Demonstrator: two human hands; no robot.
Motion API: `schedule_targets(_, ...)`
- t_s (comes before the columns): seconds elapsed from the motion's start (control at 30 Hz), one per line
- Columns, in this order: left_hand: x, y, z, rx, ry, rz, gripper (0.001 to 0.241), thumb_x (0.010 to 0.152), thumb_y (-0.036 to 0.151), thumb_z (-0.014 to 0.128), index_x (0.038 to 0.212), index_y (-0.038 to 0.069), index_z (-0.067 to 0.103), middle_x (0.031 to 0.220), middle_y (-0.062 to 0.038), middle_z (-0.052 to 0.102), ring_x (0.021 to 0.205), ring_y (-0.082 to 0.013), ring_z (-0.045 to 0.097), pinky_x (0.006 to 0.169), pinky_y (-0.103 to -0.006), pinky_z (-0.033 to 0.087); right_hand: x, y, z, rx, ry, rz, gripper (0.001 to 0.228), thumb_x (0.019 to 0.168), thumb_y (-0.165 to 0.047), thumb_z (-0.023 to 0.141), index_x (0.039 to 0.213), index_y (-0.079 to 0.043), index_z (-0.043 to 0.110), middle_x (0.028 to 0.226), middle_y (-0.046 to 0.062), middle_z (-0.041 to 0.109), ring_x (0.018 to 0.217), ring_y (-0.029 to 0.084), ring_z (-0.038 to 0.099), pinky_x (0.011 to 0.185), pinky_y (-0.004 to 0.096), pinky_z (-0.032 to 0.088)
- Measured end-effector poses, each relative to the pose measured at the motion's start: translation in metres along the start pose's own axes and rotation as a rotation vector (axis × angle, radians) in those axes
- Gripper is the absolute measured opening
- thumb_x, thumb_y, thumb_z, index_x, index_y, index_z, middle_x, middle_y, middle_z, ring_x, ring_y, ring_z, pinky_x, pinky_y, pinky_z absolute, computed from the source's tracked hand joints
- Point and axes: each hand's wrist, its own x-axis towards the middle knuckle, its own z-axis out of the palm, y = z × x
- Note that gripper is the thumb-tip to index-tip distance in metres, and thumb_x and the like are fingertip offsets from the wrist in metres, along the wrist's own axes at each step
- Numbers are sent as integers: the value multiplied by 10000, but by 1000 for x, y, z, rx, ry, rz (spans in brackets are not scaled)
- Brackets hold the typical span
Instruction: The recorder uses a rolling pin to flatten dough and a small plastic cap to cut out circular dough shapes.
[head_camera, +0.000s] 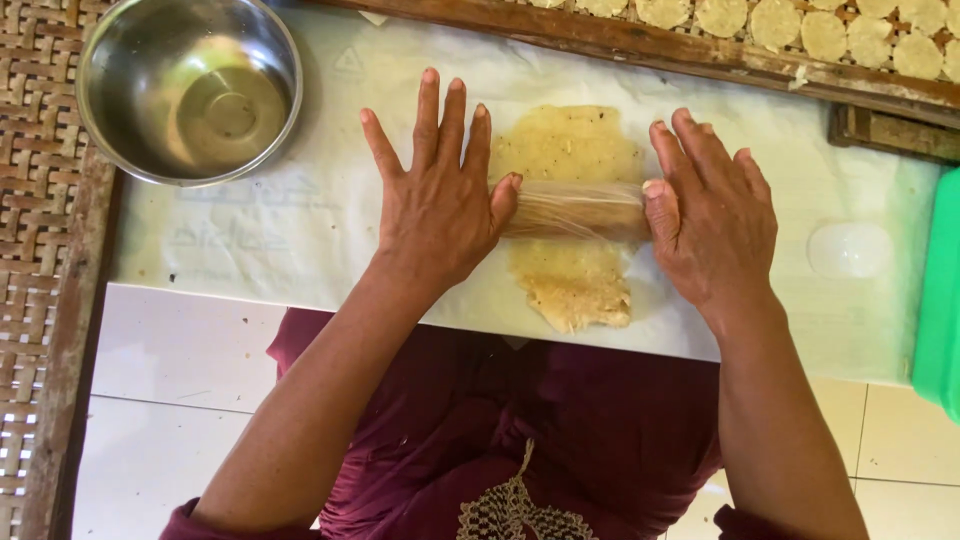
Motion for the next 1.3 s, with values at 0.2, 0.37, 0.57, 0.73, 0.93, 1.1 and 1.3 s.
schedule_targets(0.2, -31, 11, -12, -36, -30, 17, 762, 1081, 545, 315, 1523, -62, 448, 1650, -255, 270, 1521, -374, -57, 1111, -791, 56, -32, -14, -4, 28, 46, -2, 663, 1120, -474, 175, 1569, -31, 380, 1603, 166, 437, 1493, 346, 338, 1172, 521, 238)
schedule_targets(0.37, -55, 6, -9, -38, -10, 101, 848, 1014, 616, 446, 1498, -80, 454, 1604, -260, 393, 1557, -389, 89, 1161, -726, 48, -51, 1, -3, 24, -24, -60, 776, 1050, -588, 131, 1611, -59, 219, 1676, 157, 274, 1523, 370, 266, 1193, 563, 156)
schedule_targets(0.57, -38, -7, -13, -20, -244, 160, 690, 903, 492, 682, 1417, 86, 462, 1259, -116, 561, 1457, -322, 326, 1190, -693, 65, -37, 28, -4, -30, -102, -164, 821, 850, -368, 704, 1597, -223, 396, 1392, 44, 557, 1329, 292, 500, 1233, 580, 169)
schedule_targets(0.73, 10, -21, -24, 25, -66, 221, 650, 858, 480, 747, 1346, 142, 484, 1153, -78, 571, 1291, -301, 452, 1163, -541, 300, 2, 47, -6, 5, -10, -145, 857, 791, -339, 780, 1579, -307, 445, 1343, 34, 571, 1242, 334, 558, 1210, 607, 218)
schedule_targets(0.93, 20, -30, 16, 14, -109, 234, 679, 827, 548, 748, 1315, 150, 492, 1148, -57, 563, 1270, -271, 451, 1141, -484, 315, 10, 53, 23, 51, -135, -53, 780, 814, -468, 729, 1534, -327, 465, 1347, 37, 576, 1261, 311, 554, 1156, 559, 306)
schedule_targets(1.1, 33, -26, 18, -55, 18, 172, 673, 1010, 650, 398, 1382, 106, 534, 1374, -132, 527, 1443, -312, 358, 1175, -640, 191, 28, 45, 23, 1, 61, -185, 694, 1023, -610, 417, 1571, -186, 446, 1513, 144, 483, 1369, 361, 481, 1119, 592, 308)
schedule_targets(1.3, 74, -33, 26, -45, -63, 106, 794, 1057, 664, 202, 1662, 149, 189, 1717, -104, 42, 1545, -267, -86, 1159, -752, -72, 68, 44, 22, 1, -71, 22, 886, 931, -757, -32, 1613, -263, 244, 1705, 69, 36, 1565, 357, 21, 1210, 618, -88)
